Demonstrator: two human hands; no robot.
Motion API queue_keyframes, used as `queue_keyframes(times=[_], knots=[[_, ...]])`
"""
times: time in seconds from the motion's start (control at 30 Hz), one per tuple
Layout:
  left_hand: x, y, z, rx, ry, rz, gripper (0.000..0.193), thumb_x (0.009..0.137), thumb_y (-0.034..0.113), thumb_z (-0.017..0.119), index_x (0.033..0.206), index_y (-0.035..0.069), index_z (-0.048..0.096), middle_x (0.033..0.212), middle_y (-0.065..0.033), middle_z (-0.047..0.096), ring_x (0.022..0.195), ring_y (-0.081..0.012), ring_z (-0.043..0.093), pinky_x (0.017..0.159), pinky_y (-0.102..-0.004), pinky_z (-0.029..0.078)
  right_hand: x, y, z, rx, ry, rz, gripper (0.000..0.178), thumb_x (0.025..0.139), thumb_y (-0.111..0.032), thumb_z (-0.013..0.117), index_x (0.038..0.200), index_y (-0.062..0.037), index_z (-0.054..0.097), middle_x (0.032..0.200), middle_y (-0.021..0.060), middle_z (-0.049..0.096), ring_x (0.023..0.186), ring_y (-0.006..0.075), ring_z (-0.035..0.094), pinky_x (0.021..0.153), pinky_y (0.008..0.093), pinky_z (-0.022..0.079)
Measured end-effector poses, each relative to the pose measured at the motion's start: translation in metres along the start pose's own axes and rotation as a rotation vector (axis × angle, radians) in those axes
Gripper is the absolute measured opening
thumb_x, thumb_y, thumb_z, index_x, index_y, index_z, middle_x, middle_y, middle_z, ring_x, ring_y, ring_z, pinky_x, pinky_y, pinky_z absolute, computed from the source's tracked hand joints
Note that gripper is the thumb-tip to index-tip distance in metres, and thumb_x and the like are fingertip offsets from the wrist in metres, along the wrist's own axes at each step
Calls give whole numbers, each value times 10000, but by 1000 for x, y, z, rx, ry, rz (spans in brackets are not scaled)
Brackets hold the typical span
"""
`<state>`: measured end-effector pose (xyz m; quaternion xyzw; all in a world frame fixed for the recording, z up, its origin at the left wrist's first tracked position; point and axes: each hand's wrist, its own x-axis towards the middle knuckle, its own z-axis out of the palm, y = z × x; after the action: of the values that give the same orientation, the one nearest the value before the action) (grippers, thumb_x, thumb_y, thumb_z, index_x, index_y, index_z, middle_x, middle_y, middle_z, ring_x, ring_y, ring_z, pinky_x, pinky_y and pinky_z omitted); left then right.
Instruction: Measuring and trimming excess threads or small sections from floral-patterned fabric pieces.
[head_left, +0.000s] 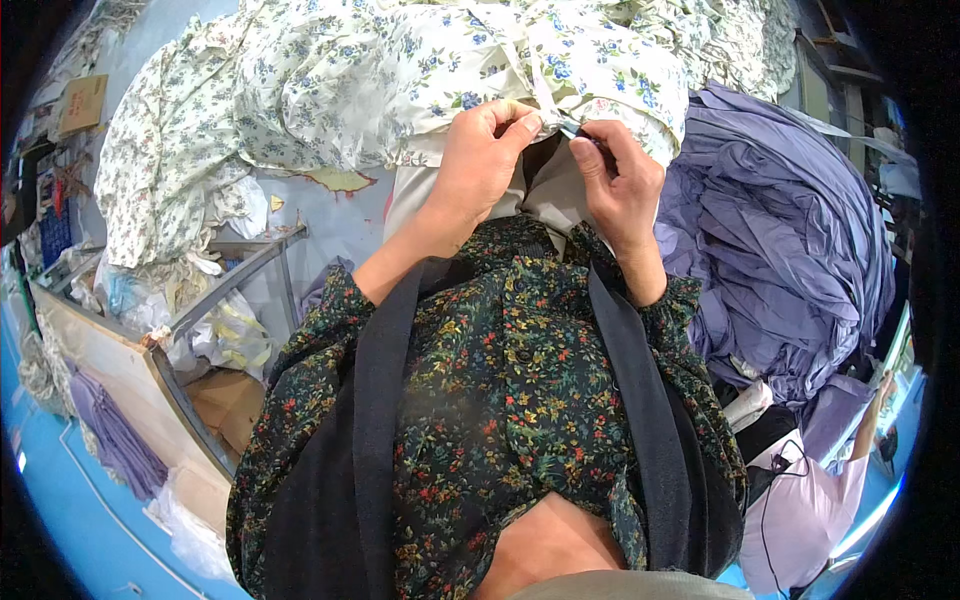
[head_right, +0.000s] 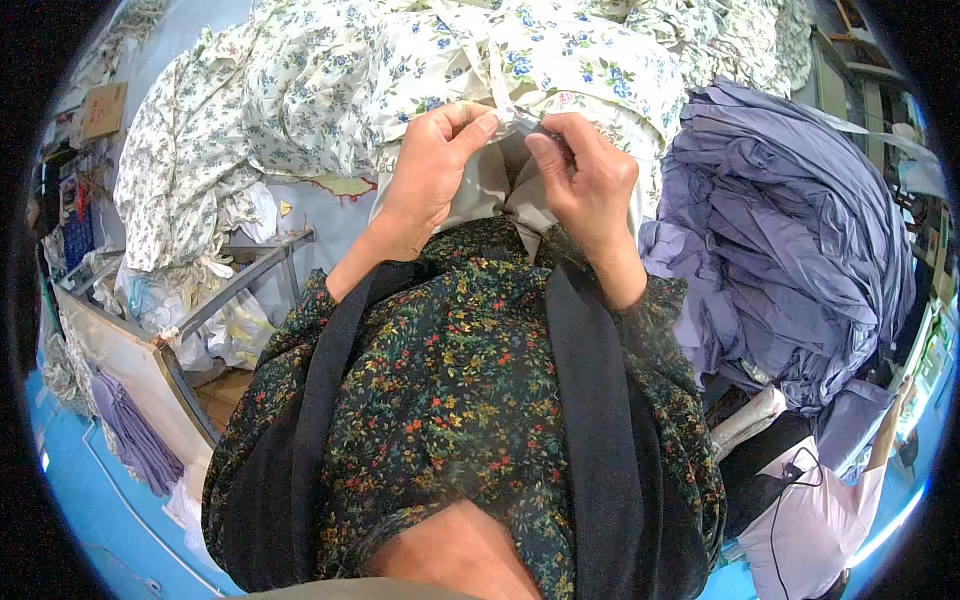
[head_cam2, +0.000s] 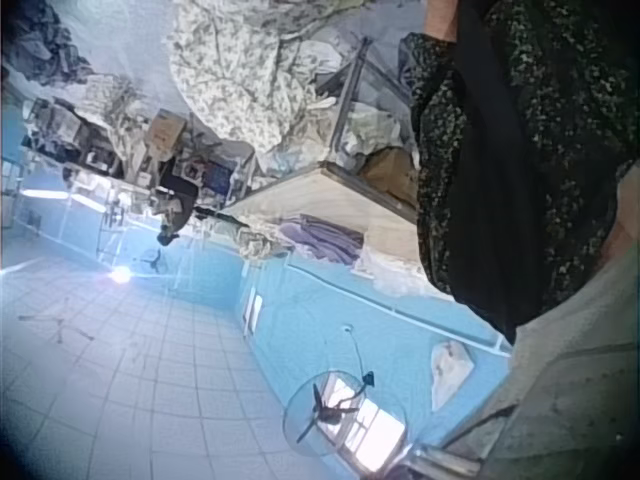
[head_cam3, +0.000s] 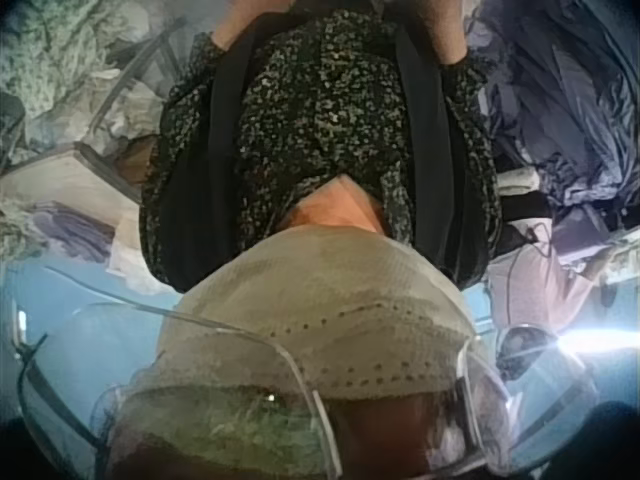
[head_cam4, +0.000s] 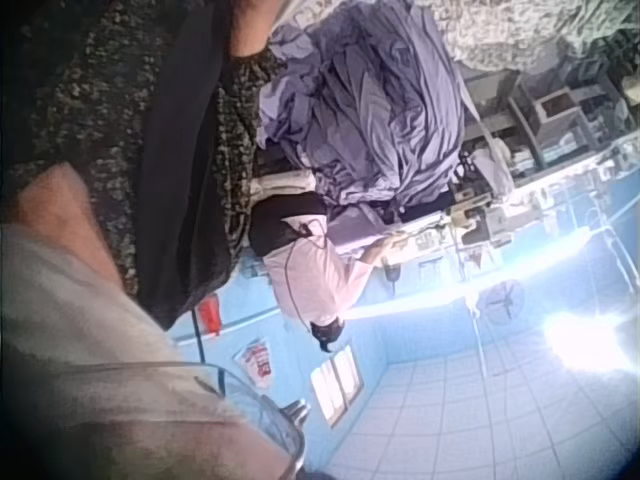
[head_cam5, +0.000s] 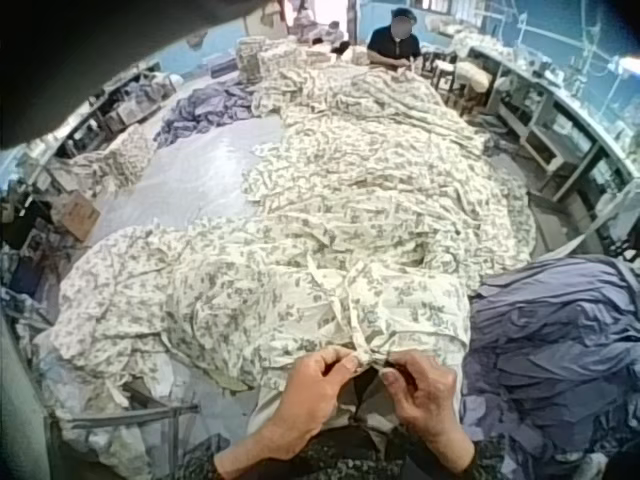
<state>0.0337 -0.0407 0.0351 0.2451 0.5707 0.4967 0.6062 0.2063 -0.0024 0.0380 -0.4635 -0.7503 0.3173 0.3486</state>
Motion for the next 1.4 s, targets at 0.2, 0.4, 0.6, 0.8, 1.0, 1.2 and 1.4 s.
queue_keyframes(times=[0.2, 0.4, 0.6, 0.8, 1.0, 1.2, 1.4], knots=[[0, -1, 0, 10, -8, 9, 158, 944, 114, 634, 981, -35, 672, 892, -11, 664, 803, -50, 560, 751, -208, 455, -1, 3, 6, 47, 64, 135, 161, 900, -175, 698, 951, -30, 652, 676, 59, 610, 562, 102, 541, 546, 256, 445], [-1, -4, 1, 33, 39, 3, 140, 942, 95, 629, 967, -37, 669, 871, 2, 654, 795, -47, 546, 726, -207, 446, 5, -5, 5, 259, 22, 157, 136, 870, -95, 690, 979, -27, 642, 767, 35, 621, 641, 100, 567, 565, 248, 450], [-3, -4, 2, 278, 49, 80, 135, 942, 95, 629, 965, -30, 673, 838, 15, 641, 748, -44, 523, 677, -206, 430, 12, 0, 14, -53, -61, -129, 201, 773, -3, 678, 960, -49, 620, 809, 118, 630, 685, 290, 637, 619, 328, 509], [0, -7, 2, 302, 38, 103, 147, 937, 112, 641, 971, -27, 675, 829, 15, 641, 744, -43, 522, 673, -208, 431, 5, 11, 0, 694, -273, 454, 141, 916, -103, 629, 1022, -28, 575, 757, 0, 570, 648, 108, 541, 617, 227, 438], [1, -11, -1, 166, 42, 95, 168, 938, 124, 643, 978, -37, 674, 852, 9, 647, 771, -47, 540, 700, -212, 443, 0, -9, -2, 123, -16, 166, 239, 919, -269, 668, 987, -48, 606, 738, 38, 602, 649, 88, 560, 592, 249, 440], [-3, -3, 3, 146, 37, 48, 183, 938, 131, 645, 980, -46, 673, 863, 0, 649, 781, -49, 550, 711, -209, 447, -10, -8, 7, -89, 59, 29, 220, 879, -241, 717, 977, -69, 622, 681, 77, 627, 540, 200, 612, 520, 310, 461], [-2, -4, 4, 101, 46, 41, 180, 939, 133, 644, 978, -40, 676, 864, 3, 647, 781, -47, 549, 708, -206, 445, -11, -3, 9, -146, 73, 26, 206, 890, -244, 703, 969, -72, 620, 700, 87, 639, 553, 223, 626, 524, 327, 467]])
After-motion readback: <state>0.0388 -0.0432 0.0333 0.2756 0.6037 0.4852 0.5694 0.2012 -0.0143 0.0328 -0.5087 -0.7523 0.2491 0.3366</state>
